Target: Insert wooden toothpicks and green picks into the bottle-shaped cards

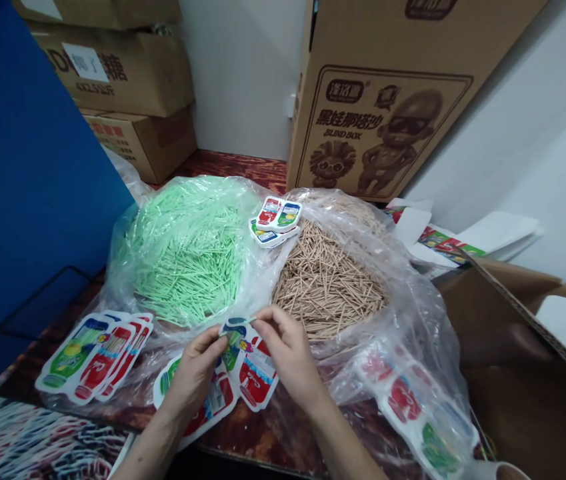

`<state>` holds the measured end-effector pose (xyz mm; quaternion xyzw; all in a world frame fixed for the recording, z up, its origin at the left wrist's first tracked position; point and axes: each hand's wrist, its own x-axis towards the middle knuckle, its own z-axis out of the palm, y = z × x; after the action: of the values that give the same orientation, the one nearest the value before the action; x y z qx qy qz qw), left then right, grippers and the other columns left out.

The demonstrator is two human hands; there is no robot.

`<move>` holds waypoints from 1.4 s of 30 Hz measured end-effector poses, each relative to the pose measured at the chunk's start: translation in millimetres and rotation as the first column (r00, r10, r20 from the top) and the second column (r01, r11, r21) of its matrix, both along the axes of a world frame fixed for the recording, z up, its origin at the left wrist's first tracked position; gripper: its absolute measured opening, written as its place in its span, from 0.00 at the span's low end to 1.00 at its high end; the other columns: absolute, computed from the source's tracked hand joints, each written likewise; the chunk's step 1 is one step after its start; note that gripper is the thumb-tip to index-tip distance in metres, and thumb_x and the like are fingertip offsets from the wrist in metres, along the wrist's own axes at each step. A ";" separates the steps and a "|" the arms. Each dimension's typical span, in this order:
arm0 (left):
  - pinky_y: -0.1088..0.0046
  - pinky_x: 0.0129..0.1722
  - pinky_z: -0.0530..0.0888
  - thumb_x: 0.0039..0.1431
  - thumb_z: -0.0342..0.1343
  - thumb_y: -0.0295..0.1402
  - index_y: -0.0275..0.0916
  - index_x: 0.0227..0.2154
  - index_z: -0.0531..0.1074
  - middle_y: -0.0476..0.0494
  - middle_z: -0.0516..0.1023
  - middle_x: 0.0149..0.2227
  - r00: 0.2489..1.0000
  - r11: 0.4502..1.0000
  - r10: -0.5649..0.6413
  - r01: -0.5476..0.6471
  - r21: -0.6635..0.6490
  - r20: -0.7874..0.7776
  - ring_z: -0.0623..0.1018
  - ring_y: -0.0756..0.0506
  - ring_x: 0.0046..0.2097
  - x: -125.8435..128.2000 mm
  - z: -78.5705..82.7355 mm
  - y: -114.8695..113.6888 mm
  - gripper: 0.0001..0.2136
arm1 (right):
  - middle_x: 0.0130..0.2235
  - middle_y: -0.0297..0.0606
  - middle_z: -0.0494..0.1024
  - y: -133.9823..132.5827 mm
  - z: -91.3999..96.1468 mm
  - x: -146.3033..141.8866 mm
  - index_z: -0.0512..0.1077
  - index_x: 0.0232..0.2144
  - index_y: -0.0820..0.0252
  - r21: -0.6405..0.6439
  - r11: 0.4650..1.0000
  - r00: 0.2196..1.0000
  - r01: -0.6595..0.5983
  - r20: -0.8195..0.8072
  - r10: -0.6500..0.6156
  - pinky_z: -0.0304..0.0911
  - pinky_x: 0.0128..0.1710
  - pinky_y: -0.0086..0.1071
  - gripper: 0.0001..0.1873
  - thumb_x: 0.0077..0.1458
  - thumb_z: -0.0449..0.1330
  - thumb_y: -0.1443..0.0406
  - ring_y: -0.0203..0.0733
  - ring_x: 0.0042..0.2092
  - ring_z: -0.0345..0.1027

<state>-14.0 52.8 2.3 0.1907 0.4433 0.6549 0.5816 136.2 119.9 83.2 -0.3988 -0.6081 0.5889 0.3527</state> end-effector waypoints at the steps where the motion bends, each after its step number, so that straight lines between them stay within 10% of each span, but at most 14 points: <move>1: 0.74 0.42 0.71 0.49 0.65 0.33 0.40 0.34 0.79 0.50 0.81 0.34 1.000 1.000 -0.020 0.020 0.004 -0.008 0.77 0.48 0.38 0.1 0.6 0.2 0.08 | 0.30 0.32 0.71 1.5 0.2 0.1 0.70 0.30 0.59 -0.002 1.000 1.000 -0.006 0.015 0.006 0.61 0.33 0.28 0.09 0.57 0.59 0.59 0.36 0.32 0.65; 17: 0.74 0.39 0.73 0.51 0.64 0.33 0.39 0.40 0.77 0.46 0.81 0.34 0.970 0.975 -0.222 0.219 -0.035 -0.095 0.78 0.47 0.37 6.8 13.2 3.0 0.12 | 0.31 0.31 0.72 9.4 1.0 10.5 0.71 0.40 0.57 0.089 0.996 0.987 0.013 0.162 -0.027 0.61 0.34 0.29 0.08 0.55 0.58 0.66 0.35 0.32 0.66; 22: 0.74 0.39 0.73 0.50 0.64 0.32 0.39 0.41 0.77 0.46 0.81 0.36 0.970 0.977 -0.213 0.211 -0.031 -0.119 0.78 0.47 0.37 6.5 12.7 3.9 0.13 | 0.34 0.34 0.75 10.7 -2.7 13.3 0.75 0.36 0.57 0.188 0.955 0.944 -0.228 0.283 0.169 0.62 0.39 0.32 0.07 0.57 0.57 0.69 0.38 0.38 0.69; 28: 0.71 0.35 0.73 0.44 0.67 0.32 0.38 0.43 0.76 0.45 0.80 0.33 0.857 0.867 -0.498 0.493 -0.068 -0.131 0.77 0.45 0.33 -8.8 15.4 0.8 0.20 | 0.37 0.37 0.75 2.4 -1.5 12.2 0.72 0.40 0.57 0.422 0.893 0.961 -0.154 0.273 0.037 0.62 0.39 0.33 0.08 0.60 0.54 0.68 0.39 0.38 0.69; 32: 0.73 0.34 0.70 0.46 0.65 0.33 0.38 0.33 0.79 0.47 0.78 0.29 0.804 0.968 -0.246 0.236 -0.090 -0.541 0.74 0.45 0.32 -17.2 20.1 1.0 0.09 | 0.33 0.34 0.75 -6.5 -3.4 12.0 0.69 0.47 0.56 0.376 0.918 0.942 -0.130 0.337 -0.004 0.60 0.37 0.32 0.13 0.59 0.56 0.68 0.38 0.34 0.68; 36: 0.69 0.47 0.68 0.51 0.61 0.31 0.41 0.29 0.78 0.44 0.79 0.38 0.660 0.989 0.049 0.073 0.129 -0.750 0.75 0.42 0.43 -18.5 25.1 0.4 0.02 | 0.30 0.33 0.71 -14.2 -7.6 13.9 0.71 0.30 0.58 0.406 0.892 0.920 -0.201 0.391 0.030 0.57 0.35 0.30 0.08 0.60 0.54 0.69 0.38 0.33 0.65; 42: 0.71 0.41 0.70 0.56 0.58 0.34 0.39 0.35 0.77 0.46 0.78 0.32 0.765 0.975 -0.190 0.220 -0.028 -0.615 0.75 0.44 0.37 -10.2 21.9 -2.7 0.07 | 0.29 0.36 0.68 -15.2 -9.9 20.7 0.69 0.28 0.58 0.574 0.808 0.914 -0.133 0.386 -0.123 0.55 0.33 0.32 0.11 0.61 0.51 0.71 0.40 0.33 0.62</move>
<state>-24.2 50.1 24.2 0.4535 0.5693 0.4999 0.4694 156.9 104.6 73.3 -0.3812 -0.8209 0.2763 0.3233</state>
